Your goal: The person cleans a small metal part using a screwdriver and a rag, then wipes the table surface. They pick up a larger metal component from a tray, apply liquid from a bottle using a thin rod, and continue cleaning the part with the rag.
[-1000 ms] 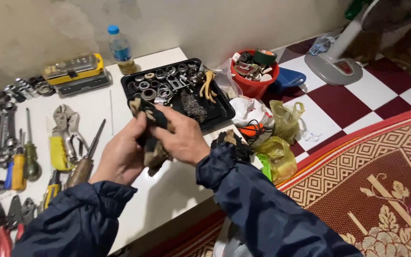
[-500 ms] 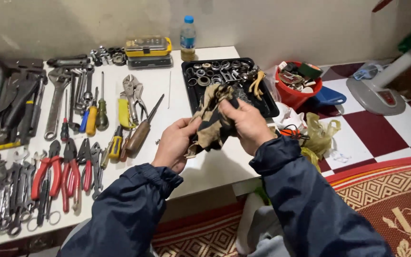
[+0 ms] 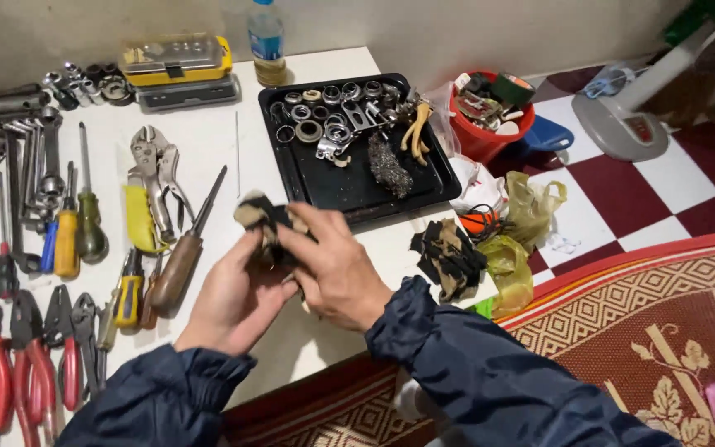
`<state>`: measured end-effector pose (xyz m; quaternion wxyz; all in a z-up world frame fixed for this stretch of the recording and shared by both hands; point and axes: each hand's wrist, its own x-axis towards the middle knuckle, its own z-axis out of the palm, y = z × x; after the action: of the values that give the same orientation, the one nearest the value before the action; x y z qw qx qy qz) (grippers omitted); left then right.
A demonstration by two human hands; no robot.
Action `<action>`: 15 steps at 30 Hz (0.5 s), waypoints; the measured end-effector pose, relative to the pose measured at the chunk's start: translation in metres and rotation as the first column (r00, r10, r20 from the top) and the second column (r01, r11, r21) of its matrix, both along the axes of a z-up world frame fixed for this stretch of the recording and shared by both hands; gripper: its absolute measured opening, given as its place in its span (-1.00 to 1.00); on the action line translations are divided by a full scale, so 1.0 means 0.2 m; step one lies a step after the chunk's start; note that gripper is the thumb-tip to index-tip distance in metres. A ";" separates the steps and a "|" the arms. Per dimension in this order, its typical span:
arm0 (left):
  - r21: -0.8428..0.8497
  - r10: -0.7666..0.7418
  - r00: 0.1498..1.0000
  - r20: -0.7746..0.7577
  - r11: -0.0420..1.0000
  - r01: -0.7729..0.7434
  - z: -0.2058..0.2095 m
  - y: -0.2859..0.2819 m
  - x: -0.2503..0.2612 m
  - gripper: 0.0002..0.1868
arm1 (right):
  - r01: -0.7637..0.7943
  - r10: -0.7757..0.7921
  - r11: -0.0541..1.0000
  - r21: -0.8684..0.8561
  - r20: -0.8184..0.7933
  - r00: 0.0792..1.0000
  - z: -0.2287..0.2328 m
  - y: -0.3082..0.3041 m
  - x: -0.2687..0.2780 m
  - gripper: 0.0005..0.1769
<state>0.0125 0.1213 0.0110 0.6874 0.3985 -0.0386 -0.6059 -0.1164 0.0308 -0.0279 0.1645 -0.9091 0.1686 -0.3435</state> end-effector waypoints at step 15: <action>0.269 -0.015 0.991 0.135 0.963 -0.022 -0.02 0.09 -0.06 -0.65 | -0.166 0.154 0.983 -0.075 -0.147 0.977 -0.01 0.08 -0.13 -0.31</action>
<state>0.0013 0.1400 0.0076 0.6236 0.5288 -0.0017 -0.5757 -0.1431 0.0463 -0.0300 0.1395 -0.9480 0.0908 -0.2711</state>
